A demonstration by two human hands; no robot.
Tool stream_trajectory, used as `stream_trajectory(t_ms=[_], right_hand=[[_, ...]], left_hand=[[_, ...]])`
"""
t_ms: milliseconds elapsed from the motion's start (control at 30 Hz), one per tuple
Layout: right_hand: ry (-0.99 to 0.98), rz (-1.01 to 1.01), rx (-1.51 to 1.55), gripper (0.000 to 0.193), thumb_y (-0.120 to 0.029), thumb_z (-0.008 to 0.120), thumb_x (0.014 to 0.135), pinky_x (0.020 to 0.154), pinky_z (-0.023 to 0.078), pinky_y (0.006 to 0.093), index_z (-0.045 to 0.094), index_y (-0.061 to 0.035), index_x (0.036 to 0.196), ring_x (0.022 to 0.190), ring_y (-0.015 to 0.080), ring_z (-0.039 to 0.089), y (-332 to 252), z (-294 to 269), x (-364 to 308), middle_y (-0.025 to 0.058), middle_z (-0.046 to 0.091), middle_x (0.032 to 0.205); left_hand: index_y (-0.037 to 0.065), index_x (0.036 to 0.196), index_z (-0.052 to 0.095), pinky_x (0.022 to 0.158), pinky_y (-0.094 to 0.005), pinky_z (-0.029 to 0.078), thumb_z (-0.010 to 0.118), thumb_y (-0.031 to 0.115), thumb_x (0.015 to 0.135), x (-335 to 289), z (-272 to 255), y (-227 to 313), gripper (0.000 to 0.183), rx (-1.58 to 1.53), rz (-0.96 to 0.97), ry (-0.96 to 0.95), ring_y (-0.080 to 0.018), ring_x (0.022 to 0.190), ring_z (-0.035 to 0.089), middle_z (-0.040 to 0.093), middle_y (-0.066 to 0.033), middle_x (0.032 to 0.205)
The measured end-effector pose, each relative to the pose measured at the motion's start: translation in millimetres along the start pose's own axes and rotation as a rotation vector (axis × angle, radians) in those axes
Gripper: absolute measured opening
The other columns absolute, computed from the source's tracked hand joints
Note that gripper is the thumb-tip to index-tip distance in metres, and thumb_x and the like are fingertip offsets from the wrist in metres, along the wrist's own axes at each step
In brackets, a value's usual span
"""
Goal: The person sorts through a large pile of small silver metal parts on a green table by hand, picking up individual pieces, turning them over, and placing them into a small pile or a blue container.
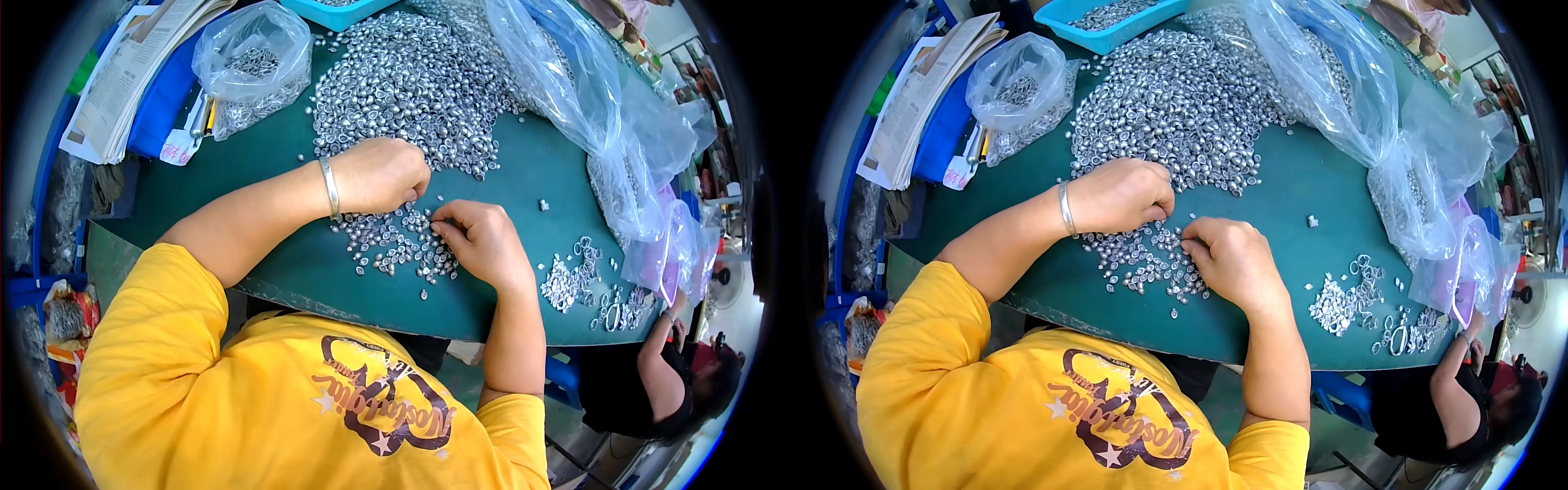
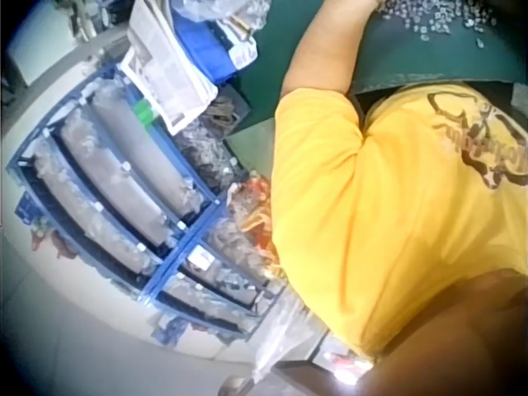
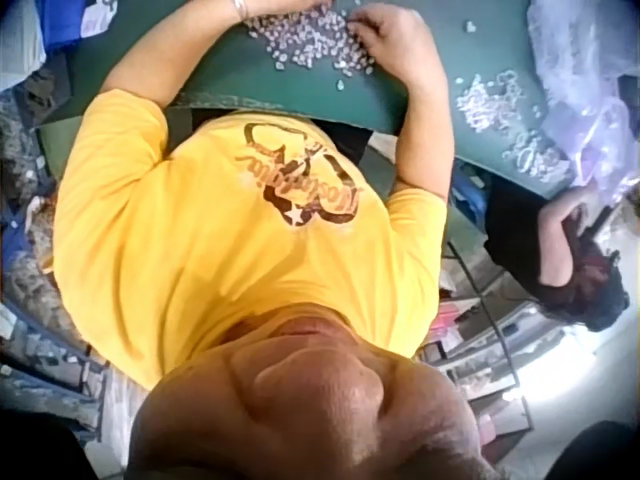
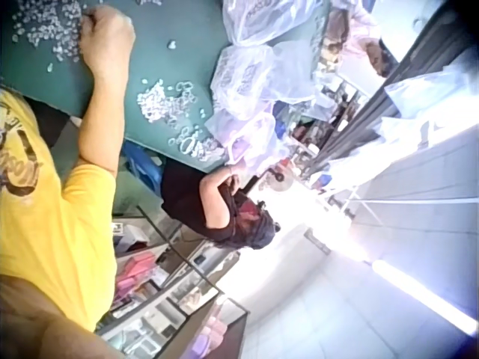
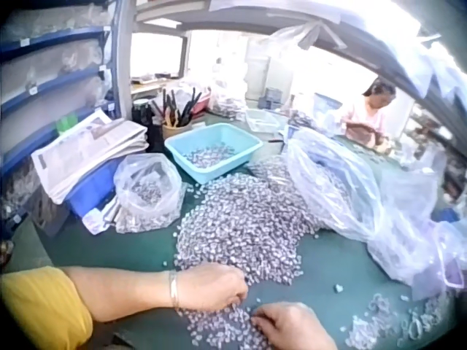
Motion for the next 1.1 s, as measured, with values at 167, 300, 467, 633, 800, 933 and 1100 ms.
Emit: stream_trajectory(t_ms=[167,300,467,633,800,933,1100], right_hand=[[0.035,0.257,0.778,0.007,-0.008,0.056,0.078,0.042,0.035,0.0233,0.056,-0.0012,0.078,0.045,0.0145,0.048,21,-4,2,0.0045,0.054,0.057],[0.023,0.219,1.233,0.009,-0.005,0.053,0.079,0.039,0.026,0.0194,0.058,0.0015,0.076,0.045,0.0064,0.038,33,-9,1,0.0011,0.049,0.057],[0.103,-0.033,0.103,0.013,-0.009,0.065,0.073,0.059,0.047,0.0320,0.065,-0.0041,0.085,0.064,0.0250,0.060,-2,3,3,0.0122,0.063,0.073],[0.120,-0.031,0.001,0.011,-0.011,0.065,0.072,0.063,0.047,0.0345,0.065,-0.0053,0.082,0.069,0.0291,0.060,-2,1,4,0.0122,0.063,0.077],[0.098,-0.007,0.005,0.011,-0.010,0.065,0.072,0.063,0.047,0.0341,0.064,-0.0051,0.082,0.069,0.0291,0.060,2,-1,3,0.0136,0.062,0.077],[0.122,0.064,0.401,0.008,-0.008,0.063,0.076,0.053,0.043,0.0275,0.062,-0.0014,0.081,0.058,0.0196,0.056,12,-1,3,0.0079,0.059,0.067],[0.066,0.109,1.677,0.007,-0.007,0.058,0.081,0.038,0.021,0.0182,0.057,-0.0001,0.082,0.048,0.0029,0.036,20,-13,5,-0.0028,0.047,0.058]], left_hand=[[0.007,0.076,0.066,0.068,-0.0364,0.047,0.066,0.011,0.070,-1,0,2,0.008,-0.020,0.033,-0.028,-0.0271,0.076,0.059,0.058,-0.0079,0.076],[0.006,0.078,0.065,0.066,-0.0340,0.047,0.065,0.011,0.071,2,1,3,0.009,-0.060,0.017,-0.032,-0.0255,0.074,0.059,0.059,-0.0083,0.076],[0.003,0.084,0.063,0.053,-0.0215,0.040,0.065,0.011,0.075,7,-14,-3,0.012,-0.808,-0.186,0.015,-0.0061,0.062,0.049,0.058,-0.0008,0.074],[0.001,0.088,0.058,0.047,-0.0189,0.035,0.053,0.010,0.079,8,-11,-9,0.014,-1.932,-0.164,-0.020,-0.0067,0.057,0.043,0.055,-0.0053,0.080],[0.002,0.085,0.058,0.048,-0.0202,0.037,0.054,0.008,0.076,-3,-21,-12,0.011,-1.486,-0.312,0.088,-0.0084,0.055,0.043,0.054,-0.0034,0.075],[0.004,0.080,0.067,0.059,-0.0251,0.046,0.064,0.012,0.073,-18,-27,-7,0.011,-0.371,-0.154,0.156,-0.0131,0.061,0.056,0.060,-0.0040,0.070],[0.008,0.077,0.067,0.068,-0.0367,0.047,0.065,0.016,0.072,-24,-4,-2,0.010,-0.037,-0.157,0.063,-0.0273,0.077,0.059,0.061,-0.0095,0.077]])
Point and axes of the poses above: each hand's wrist, its own x-axis towards the middle knuckle, its own z-axis out of the palm, y = z × x, the point moved 5 cm from there along x, towards the middle knuckle
